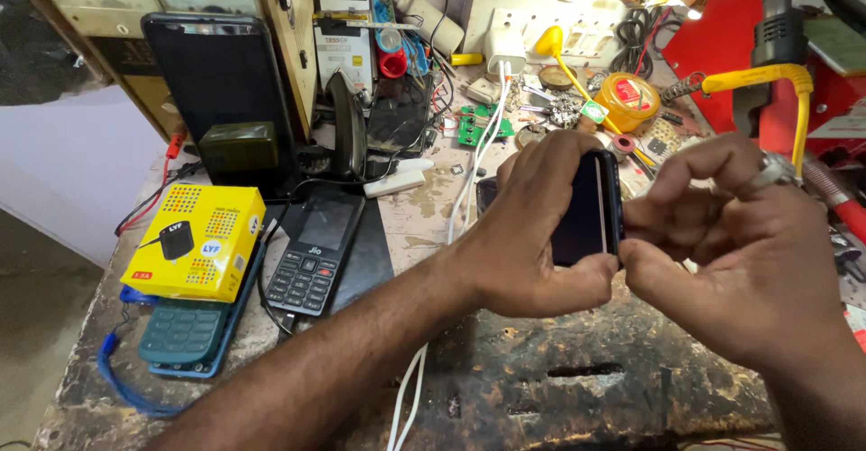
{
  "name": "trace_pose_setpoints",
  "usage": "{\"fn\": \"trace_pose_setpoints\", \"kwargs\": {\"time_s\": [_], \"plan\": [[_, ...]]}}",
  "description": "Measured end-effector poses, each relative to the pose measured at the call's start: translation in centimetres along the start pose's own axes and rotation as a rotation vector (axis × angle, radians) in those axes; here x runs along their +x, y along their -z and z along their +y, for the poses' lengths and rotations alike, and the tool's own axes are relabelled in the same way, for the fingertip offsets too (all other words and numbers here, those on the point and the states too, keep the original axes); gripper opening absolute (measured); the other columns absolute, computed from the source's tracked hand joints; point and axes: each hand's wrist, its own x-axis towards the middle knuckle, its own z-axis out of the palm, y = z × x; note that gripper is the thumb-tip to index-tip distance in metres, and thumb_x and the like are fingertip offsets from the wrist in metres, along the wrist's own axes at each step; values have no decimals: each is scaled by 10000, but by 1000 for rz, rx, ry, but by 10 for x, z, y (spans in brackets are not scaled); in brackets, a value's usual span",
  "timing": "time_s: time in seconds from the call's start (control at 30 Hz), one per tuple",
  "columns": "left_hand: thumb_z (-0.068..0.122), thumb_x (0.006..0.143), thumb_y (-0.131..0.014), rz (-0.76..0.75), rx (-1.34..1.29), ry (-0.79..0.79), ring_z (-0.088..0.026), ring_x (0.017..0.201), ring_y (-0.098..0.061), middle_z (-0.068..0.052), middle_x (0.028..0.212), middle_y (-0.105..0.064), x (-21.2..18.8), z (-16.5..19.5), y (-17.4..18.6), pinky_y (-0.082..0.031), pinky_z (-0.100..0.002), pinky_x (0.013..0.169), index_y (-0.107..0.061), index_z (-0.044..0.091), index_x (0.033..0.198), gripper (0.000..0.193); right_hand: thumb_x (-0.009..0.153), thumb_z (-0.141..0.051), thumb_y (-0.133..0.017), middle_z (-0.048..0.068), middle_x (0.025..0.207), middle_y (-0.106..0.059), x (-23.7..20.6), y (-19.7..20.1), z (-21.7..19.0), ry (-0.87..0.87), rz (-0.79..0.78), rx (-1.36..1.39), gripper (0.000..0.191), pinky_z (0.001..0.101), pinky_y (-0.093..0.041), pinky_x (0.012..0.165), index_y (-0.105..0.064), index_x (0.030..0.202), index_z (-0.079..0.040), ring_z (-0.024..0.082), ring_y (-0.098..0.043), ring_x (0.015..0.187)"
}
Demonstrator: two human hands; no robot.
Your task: The person pries open the back cover of a smartphone using a spudger tool, works around the internal battery and components, then lifts and reattaches the screen assembly and presses the phone together while the screen displays a menu.
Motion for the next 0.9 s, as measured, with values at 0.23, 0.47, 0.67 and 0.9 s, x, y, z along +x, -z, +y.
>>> {"fn": "trace_pose_setpoints", "kwargs": {"time_s": [0.23,0.47,0.67,0.9], "plan": [[310,832,-738,-9,-242,171,-226,1056,-547,-131,1170,-535,2,-13,11,-497,-378,992,-372,31,1407,736,876,62,-630,84,1232,-639,21,-12,-3,-2,-34,247,326,356,-614,884,-527,1177,-4,209,-741,1108],[230,901,-719,10,-564,252,-125,1080,-514,-62,1161,-511,2,-20,12,-487,-302,944,-301,40,1477,737,957,69,-696,195,1179,-714,0,-57,7,195,208,279,446,275,-619,942,-412,1296,12,199,-730,1108],[220,904,-714,27,-539,277,-125,1095,-536,-76,1204,-528,5,-20,12,-512,-316,950,-277,29,1487,753,974,76,-680,132,1234,-546,1,-63,12,363,278,32,399,257,-627,934,-421,1276,57,197,-728,1098],[248,914,-705,12,-651,384,-152,1080,-577,-105,1191,-547,18,-12,-4,-538,-343,922,-305,0,1420,691,923,81,-673,100,1287,-486,3,-37,4,305,278,-16,460,279,-632,954,-393,1287,81,205,-717,1119]]}}
